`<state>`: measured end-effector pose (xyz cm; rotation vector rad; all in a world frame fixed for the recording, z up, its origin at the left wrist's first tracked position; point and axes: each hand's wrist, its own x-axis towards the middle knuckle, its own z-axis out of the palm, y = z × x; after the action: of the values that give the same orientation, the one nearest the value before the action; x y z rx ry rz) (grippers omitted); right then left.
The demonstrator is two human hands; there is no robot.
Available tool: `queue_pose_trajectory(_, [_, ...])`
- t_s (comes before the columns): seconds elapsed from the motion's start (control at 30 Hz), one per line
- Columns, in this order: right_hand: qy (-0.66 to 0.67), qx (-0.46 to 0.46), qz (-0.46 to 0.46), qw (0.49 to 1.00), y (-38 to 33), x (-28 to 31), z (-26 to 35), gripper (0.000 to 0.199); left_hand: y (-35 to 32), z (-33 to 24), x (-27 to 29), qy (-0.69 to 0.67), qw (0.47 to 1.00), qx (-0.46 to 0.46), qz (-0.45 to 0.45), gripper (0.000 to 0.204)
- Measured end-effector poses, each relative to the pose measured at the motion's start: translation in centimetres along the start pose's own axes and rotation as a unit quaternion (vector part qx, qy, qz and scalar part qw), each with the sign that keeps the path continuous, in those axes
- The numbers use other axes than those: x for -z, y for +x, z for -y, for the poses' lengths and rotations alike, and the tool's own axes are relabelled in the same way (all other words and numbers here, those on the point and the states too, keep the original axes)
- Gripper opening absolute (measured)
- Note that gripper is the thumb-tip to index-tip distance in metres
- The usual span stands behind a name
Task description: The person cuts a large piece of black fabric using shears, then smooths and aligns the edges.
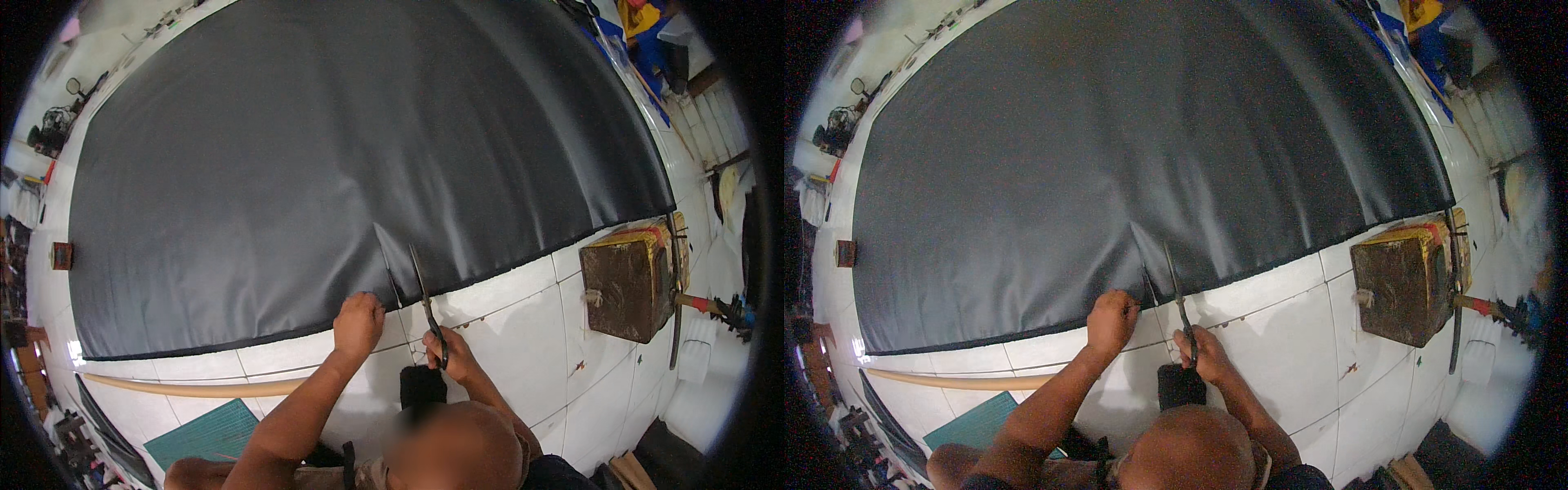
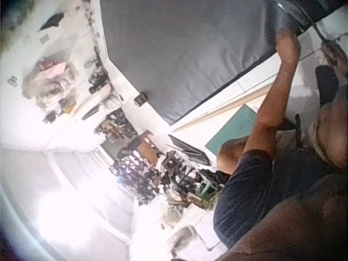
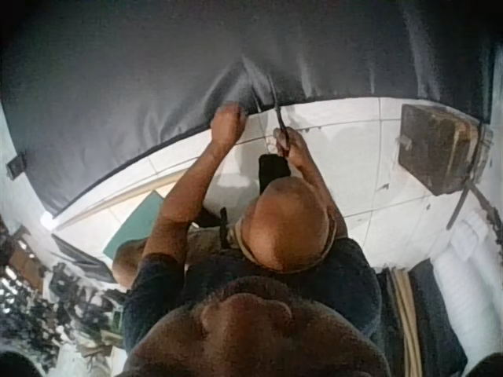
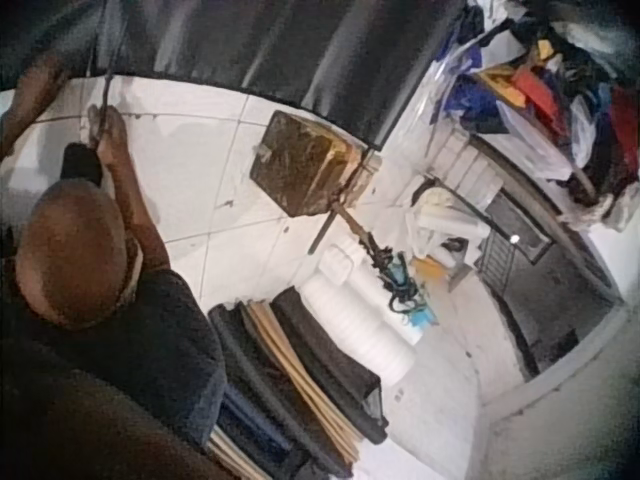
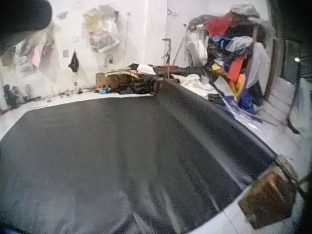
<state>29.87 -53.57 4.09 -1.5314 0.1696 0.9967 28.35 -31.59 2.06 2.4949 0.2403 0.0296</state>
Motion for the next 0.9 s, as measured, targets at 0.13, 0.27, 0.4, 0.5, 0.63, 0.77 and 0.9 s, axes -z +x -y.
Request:
queue_pose_trajectory(0.13, [0.063, 0.020, 0.033, 0.997, 0.6, -1.1, 1.2, 0.038, -0.3, 1.2, 0.5, -0.207, 0.974, 0.014, -0.095, 0.015])
queue_pose_trajectory(0.27, [0.060, 0.031, 0.087, 0.994, 2.0, -1.5, 1.1, 0.038, -1.4, 3.0, 0.1, -0.370, 0.913, 0.131, -0.112, 0.015])
queue_pose_trajectory(0.4, [0.040, 0.006, 0.098, 0.994, 3.1, -1.6, 1.4, 0.042, -1.1, 1.6, 0.5, -0.343, 0.923, 0.111, -0.136, 0.015])
queue_pose_trajectory(0.5, [0.047, -0.013, 0.093, 0.994, 3.8, -2.5, 1.5, 0.047, -1.4, 1.1, 1.1, -0.293, 0.944, 0.106, -0.110, 0.014])
queue_pose_trajectory(0.63, [-0.029, 0.001, 0.087, 0.996, 5.9, -3.0, 3.0, 0.048, -1.7, 1.8, 0.9, -0.193, 0.978, 0.053, -0.055, 0.016])
queue_pose_trajectory(0.77, [-0.166, 0.051, -0.011, 0.985, 9.5, -3.7, 1.9, 0.055, -2.4, 1.6, 0.1, -0.030, 0.991, -0.129, 0.021, 0.037])
queue_pose_trajectory(0.9, [-0.108, 0.045, -0.055, 0.992, 9.7, -5.6, 2.8, 0.050, -2.9, 1.1, 0.0, 0.114, 0.977, -0.154, 0.093, 0.049])
